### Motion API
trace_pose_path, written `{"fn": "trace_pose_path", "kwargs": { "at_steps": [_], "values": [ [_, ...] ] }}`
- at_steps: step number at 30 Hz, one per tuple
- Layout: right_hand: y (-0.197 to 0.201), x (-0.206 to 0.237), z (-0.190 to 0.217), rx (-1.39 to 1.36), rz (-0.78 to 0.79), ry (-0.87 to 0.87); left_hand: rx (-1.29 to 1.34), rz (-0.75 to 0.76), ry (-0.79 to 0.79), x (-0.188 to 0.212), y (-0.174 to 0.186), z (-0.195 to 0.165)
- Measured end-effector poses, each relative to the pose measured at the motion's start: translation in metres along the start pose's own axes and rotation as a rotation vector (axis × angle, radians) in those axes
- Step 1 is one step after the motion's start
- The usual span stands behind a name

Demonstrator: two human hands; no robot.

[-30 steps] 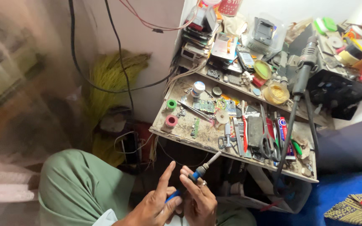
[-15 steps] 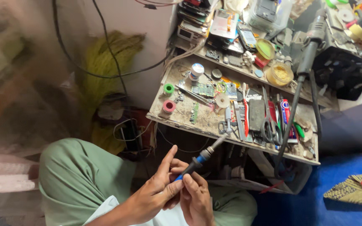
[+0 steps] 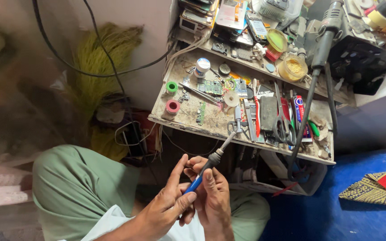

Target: The person sits on the floor and uses a soldering iron to work on a small green circuit board. They hold the board with tweezers in the left hand and apply the soldering iron with the right hand, focusing on specific components. The person occasionally picks up solder wire to feed into the joint.

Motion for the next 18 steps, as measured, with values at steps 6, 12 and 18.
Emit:
{"fn": "trace_pose_path", "kwargs": {
  "at_steps": [6, 12, 18],
  "values": [
    [0.000, -0.005, 0.006, 0.015, 0.027, 0.042, -0.083, -0.042, -0.038, 0.001, -0.003, 0.005],
    [0.002, -0.005, 0.013, 0.311, -0.020, 0.128, -0.008, -0.075, -0.109, -0.002, -0.004, 0.007],
    [0.003, 0.014, 0.022, 1.313, -0.127, 0.631, 0.027, -0.155, -0.031, 0.000, 0.008, 0.008]
  ]
}}
Point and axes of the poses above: each hand's wrist, its own x-axis away from the middle knuckle, its own y-axis out of the back of the hand, z = x × y, the point moved 3 cm from there along -x, towards the middle knuckle, and after that the axes turned 4 degrees about -x, right-handed, at the moved point
